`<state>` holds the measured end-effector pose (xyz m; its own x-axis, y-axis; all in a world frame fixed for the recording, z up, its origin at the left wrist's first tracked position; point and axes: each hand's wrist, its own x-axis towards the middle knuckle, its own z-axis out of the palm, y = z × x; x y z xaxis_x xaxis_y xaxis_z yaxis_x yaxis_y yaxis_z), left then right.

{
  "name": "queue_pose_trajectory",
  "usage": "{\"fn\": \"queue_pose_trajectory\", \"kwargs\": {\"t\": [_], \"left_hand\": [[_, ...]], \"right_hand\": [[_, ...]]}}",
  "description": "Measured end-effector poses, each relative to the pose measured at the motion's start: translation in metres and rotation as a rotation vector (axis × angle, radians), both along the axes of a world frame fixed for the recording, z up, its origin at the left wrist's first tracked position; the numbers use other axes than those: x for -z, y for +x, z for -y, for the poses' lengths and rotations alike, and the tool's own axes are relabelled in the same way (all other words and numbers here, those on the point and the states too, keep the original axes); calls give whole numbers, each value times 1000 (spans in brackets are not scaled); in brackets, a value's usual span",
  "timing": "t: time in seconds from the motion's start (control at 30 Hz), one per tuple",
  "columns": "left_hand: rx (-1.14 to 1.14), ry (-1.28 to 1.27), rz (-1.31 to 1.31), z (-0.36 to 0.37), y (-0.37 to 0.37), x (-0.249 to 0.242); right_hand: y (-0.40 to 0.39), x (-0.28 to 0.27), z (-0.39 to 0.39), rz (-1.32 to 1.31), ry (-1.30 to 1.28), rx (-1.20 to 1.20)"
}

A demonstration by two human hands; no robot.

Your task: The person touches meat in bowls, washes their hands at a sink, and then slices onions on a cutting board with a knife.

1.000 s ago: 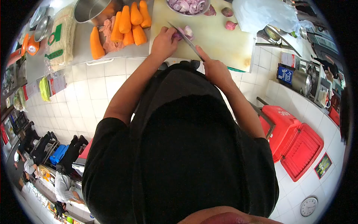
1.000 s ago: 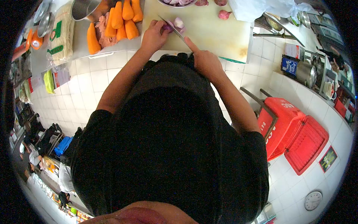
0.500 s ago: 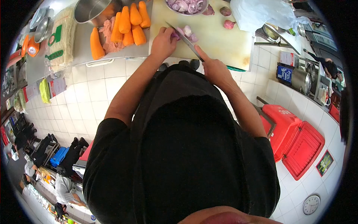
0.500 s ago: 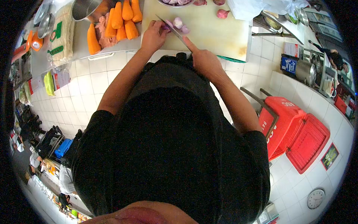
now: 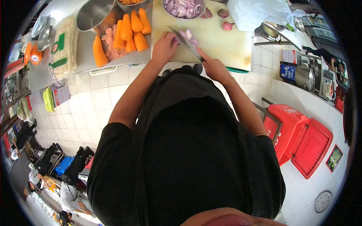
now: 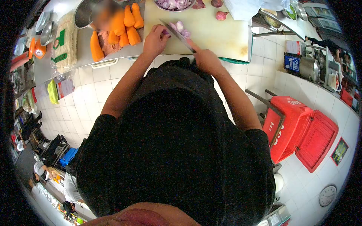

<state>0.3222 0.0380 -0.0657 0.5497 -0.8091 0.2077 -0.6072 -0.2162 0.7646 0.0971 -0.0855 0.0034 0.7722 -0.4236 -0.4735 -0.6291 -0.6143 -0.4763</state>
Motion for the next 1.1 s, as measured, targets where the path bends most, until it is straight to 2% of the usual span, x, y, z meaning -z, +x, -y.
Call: {"fn": "queue_pose_trajectory", "kwargs": {"t": [0.13, 0.27, 0.37, 0.57, 0.77, 0.87, 0.97, 1.0, 1.03, 1.07, 1.1], "left_hand": [[41, 45, 6, -1, 1, -1], [-20, 186, -82, -1, -5, -20], [-41, 204, -32, -1, -9, -15], [0, 148, -150, -4, -19, -13], [118, 133, -71, -5, -12, -12], [178, 247, -83, -4, -9, -19], [212, 192, -95, -6, -5, -21], [213, 127, -73, -10, -5, -16], [231, 40, -45, -8, -5, -9], [263, 114, -45, -6, -3, -5], [257, 69, -18, -6, -3, 2]], "right_hand": [[-11, -8, 13, -67, -98, 37], [-18, -24, 2, -18, -69, 52], [-17, -21, -12, -12, -37, 45], [6, -11, -22, 58, 24, 62], [0, -36, -18, -22, 4, 46], [-14, -11, -15, 20, -63, 10], [-17, 0, -15, 104, -25, 34], [-7, -16, -17, -60, 37, 68], [-14, 6, -15, 15, 6, 54], [-8, -9, -16, -58, 32, 75], [-12, -2, -15, -65, 27, 49]]}}
